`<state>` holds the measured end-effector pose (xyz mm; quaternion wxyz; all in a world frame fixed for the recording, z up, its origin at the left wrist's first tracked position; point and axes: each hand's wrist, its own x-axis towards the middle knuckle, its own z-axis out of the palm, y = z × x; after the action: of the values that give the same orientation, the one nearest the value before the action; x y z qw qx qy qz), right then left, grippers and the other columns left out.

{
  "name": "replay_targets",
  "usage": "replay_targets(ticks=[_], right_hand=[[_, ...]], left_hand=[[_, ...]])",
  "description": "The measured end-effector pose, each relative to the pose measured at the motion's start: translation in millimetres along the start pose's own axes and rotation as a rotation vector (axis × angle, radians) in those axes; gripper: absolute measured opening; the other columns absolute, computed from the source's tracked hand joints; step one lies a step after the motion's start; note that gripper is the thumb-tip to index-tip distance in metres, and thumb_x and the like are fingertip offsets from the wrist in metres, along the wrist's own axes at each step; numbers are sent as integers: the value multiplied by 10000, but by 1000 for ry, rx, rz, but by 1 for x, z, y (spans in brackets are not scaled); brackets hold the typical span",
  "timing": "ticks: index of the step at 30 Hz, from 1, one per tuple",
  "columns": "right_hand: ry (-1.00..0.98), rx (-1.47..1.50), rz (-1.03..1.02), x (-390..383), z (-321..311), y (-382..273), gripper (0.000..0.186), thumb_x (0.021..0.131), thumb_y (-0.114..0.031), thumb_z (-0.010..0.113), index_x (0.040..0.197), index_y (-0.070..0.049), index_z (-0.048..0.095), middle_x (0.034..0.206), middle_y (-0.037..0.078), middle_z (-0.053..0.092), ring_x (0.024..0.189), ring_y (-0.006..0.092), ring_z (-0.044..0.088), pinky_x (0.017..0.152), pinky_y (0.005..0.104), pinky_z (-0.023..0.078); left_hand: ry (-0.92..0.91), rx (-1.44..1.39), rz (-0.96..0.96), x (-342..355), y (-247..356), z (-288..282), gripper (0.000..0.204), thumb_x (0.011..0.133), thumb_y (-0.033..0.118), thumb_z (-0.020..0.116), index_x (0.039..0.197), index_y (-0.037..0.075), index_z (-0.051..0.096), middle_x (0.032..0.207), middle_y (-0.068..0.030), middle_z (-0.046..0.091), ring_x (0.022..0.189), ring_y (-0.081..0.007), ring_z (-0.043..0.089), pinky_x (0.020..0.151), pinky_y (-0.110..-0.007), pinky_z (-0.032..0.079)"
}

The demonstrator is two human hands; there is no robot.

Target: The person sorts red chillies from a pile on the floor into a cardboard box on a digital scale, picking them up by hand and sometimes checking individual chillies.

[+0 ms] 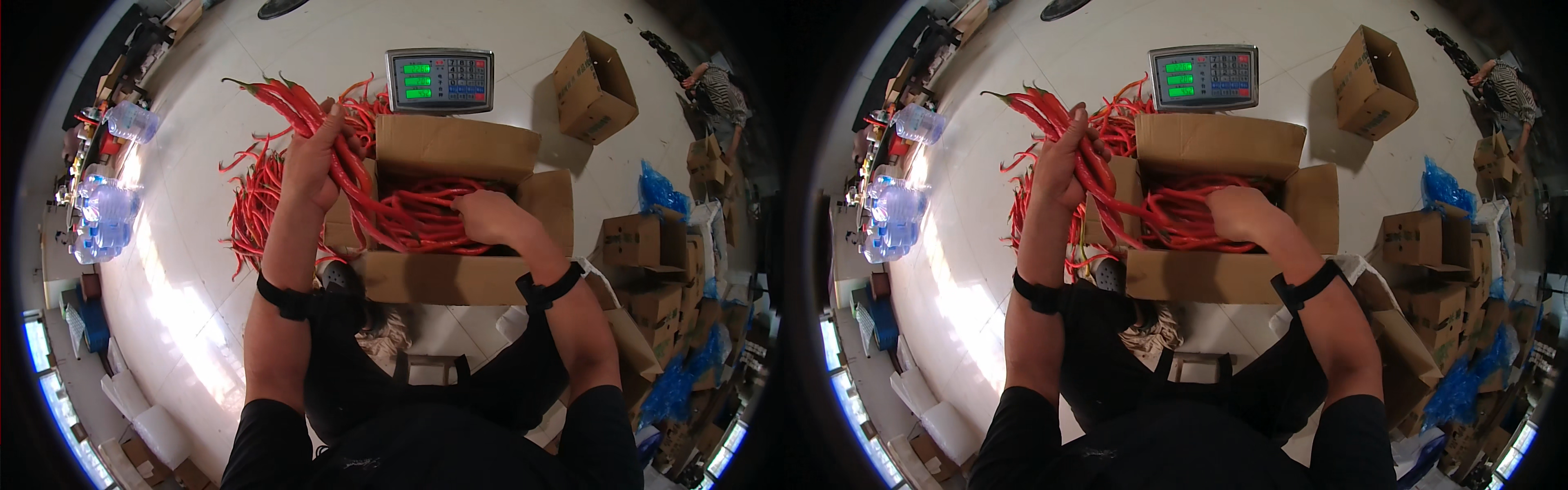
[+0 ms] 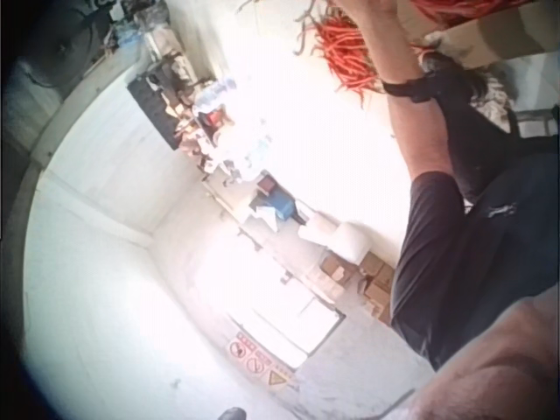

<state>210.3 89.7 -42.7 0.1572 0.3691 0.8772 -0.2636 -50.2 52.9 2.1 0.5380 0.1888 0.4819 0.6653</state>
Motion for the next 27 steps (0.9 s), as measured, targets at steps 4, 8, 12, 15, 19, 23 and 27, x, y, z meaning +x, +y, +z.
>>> replay_targets(ticks=[4, 8, 12, 15, 19, 23, 27], right_hand=[[374, 22, 47, -2, -8, 17, 159, 801, -48, 548, 901, 12, 656, 899, 236, 660, 842, 373, 645, 740, 431, 513], [495, 580, -39, -18, -32, -4, 138, 889, -100, 594, 965, -3, 657, 800, 102, 675, 728, 205, 644, 673, 329, 502], [318, 1012, -88, -21, -34, -19, 207, 902, -173, 662, 959, 25, 646, 782, 23, 644, 718, 72, 582, 635, 232, 474], [279, 1215, -178, -21, -31, -30, 273, 896, -195, 682, 996, 53, 631, 828, 28, 648, 748, 68, 585, 668, 226, 488], [246, 1268, -168, -22, -35, -34, 291, 877, -192, 689, 1044, 41, 641, 897, 78, 674, 824, 120, 619, 764, 273, 500], [303, 1134, -118, -20, -26, -29, 248, 858, -153, 681, 1019, 34, 654, 886, 97, 681, 823, 136, 630, 771, 287, 499], [551, 996, -86, -26, -24, -34, 224, 847, -138, 668, 993, 31, 655, 824, 91, 679, 751, 147, 628, 710, 296, 503]], left_hand=[[-32, -112, -217, -4, -17, 18, 306, 906, 328, 655, 808, 47, 581, 687, -50, 572, 606, -178, 578, 616, -378, 537], [-140, -204, -244, -13, -31, 21, 345, 937, 251, 610, 1213, 61, 528, 794, -61, 601, 684, -163, 596, 675, -385, 564], [-337, -256, -206, -19, -39, 36, 409, 926, 190, 622, 1283, 71, 460, 840, -67, 584, 770, -188, 625, 719, -394, 581], [-327, -199, -156, -25, -45, 46, 332, 931, 194, 616, 1211, 50, 510, 875, -86, 604, 863, -229, 645, 794, -418, 585], [-269, -128, -152, -27, -57, 59, 246, 929, 231, 622, 938, 1, 537, 873, -116, 601, 951, -303, 653, 800, -449, 588], [-249, 61, -20, -26, -65, 61, 324, 932, 282, 616, 933, -32, 535, 901, -158, 631, 944, -299, 661, 752, -424, 599], [-258, 21, -65, -23, -64, 57, 413, 868, 275, 706, 1077, -10, 492, 904, -139, 629, 856, -254, 669, 688, -345, 582]])
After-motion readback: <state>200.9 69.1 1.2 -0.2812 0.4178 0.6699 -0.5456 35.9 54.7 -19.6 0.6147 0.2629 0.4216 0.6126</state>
